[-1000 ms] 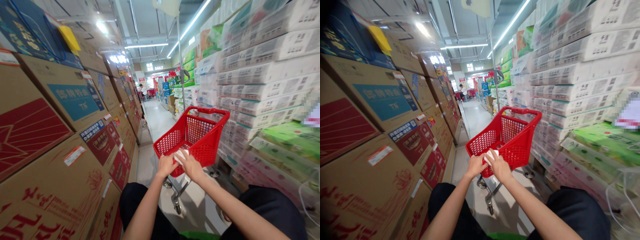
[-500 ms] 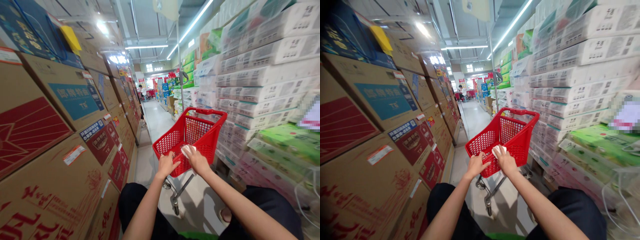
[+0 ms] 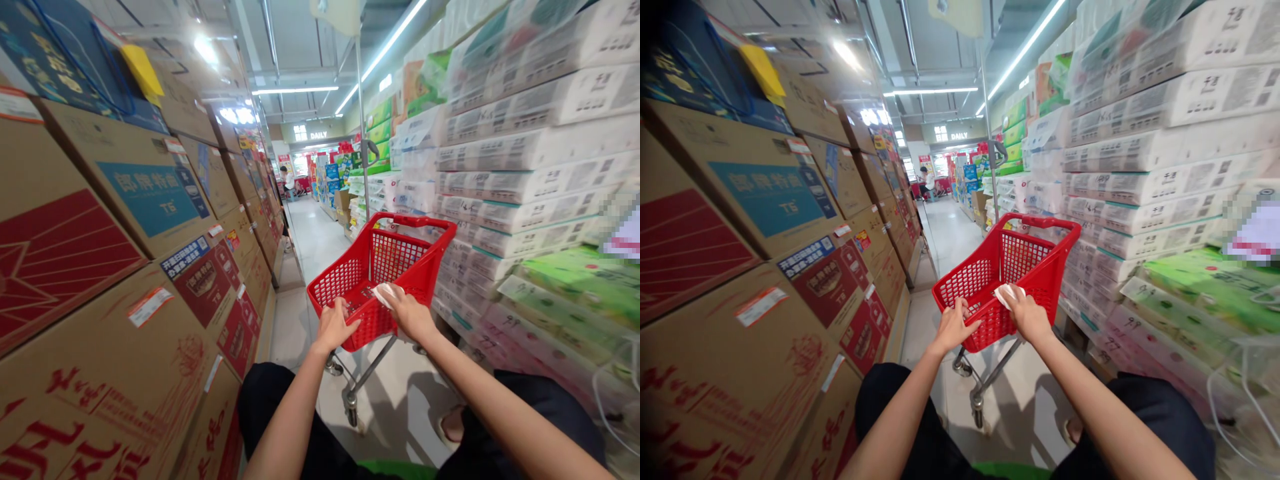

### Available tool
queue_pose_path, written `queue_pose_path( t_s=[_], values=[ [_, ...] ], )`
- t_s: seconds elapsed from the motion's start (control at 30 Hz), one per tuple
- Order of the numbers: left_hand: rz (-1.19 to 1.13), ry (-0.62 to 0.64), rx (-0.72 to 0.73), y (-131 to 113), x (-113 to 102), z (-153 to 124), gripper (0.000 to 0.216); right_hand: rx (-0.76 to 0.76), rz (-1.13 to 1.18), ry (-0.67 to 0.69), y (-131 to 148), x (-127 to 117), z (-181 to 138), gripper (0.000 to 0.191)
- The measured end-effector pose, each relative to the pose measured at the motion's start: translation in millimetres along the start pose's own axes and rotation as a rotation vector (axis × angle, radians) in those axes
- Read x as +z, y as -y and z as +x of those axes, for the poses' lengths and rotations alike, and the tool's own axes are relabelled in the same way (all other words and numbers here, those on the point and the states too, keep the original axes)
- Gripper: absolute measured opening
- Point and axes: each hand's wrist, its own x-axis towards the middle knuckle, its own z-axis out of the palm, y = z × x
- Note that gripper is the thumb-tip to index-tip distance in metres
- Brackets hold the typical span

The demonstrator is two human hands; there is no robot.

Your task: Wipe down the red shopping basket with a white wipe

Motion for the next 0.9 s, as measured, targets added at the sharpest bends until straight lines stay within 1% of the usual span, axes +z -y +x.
queue_pose_path(
  t_s=[0.03,0.1,0.2,0.27,0.33,0.4,0.47,0.53,0.6,0.63,0.7,0.83,0.9],
  values=[
    [0.010,-0.002,0.001,-0.8,0.9,0.3,0.045,0.013,-0.006,0.009,5.4,0.6,-1.5,0.071],
    [0.030,-0.002,0.018,-1.7,1.7,0.9,0.042,-0.001,-0.005,0.030,26.6,1.0,-8.6,0.070],
    [0.071,0.009,0.051,-1.0,0.8,1.4,0.037,-0.135,0.033,0.051,62.4,-0.9,-23.0,0.072],
    [0.100,0.017,0.057,0.2,-0.4,1.1,0.035,-0.213,0.059,0.056,72.3,-2.8,-28.6,0.075],
    [0.107,0.024,0.049,1.1,-1.6,0.4,0.035,-0.261,0.072,0.055,65.0,-3.9,-27.7,0.077],
    [0.091,0.034,0.033,1.2,-2.4,-0.3,0.038,-0.252,0.071,0.044,43.5,-3.5,-20.6,0.079],
    [0.078,0.042,0.019,0.4,-2.6,-0.7,0.040,-0.172,0.057,0.022,16.8,-1.8,-10.1,0.079],
    [0.077,0.038,0.021,-1.0,-2.3,-0.6,0.042,-0.076,0.033,0.002,-3.9,0.6,-0.2,0.075],
    [0.084,0.032,0.033,-2.9,-1.3,0.0,0.042,-0.010,0.014,-0.009,-9.7,2.9,5.0,0.071],
    [0.089,0.030,0.035,-3.9,-0.7,0.3,0.041,0.007,0.009,-0.008,-6.0,3.7,5.1,0.070],
    [0.102,0.026,0.027,-5.4,0.6,1.0,0.040,0.006,0.010,0.006,12.8,4.4,0.4,0.068],
    [0.126,0.028,0.027,-4.5,1.3,1.1,0.034,-0.176,0.066,0.036,58.7,2.4,-17.7,0.075],
    [0.135,0.027,0.043,-2.3,0.5,0.5,0.033,-0.257,0.083,0.044,64.5,0.9,-22.1,0.076]
  ],
)
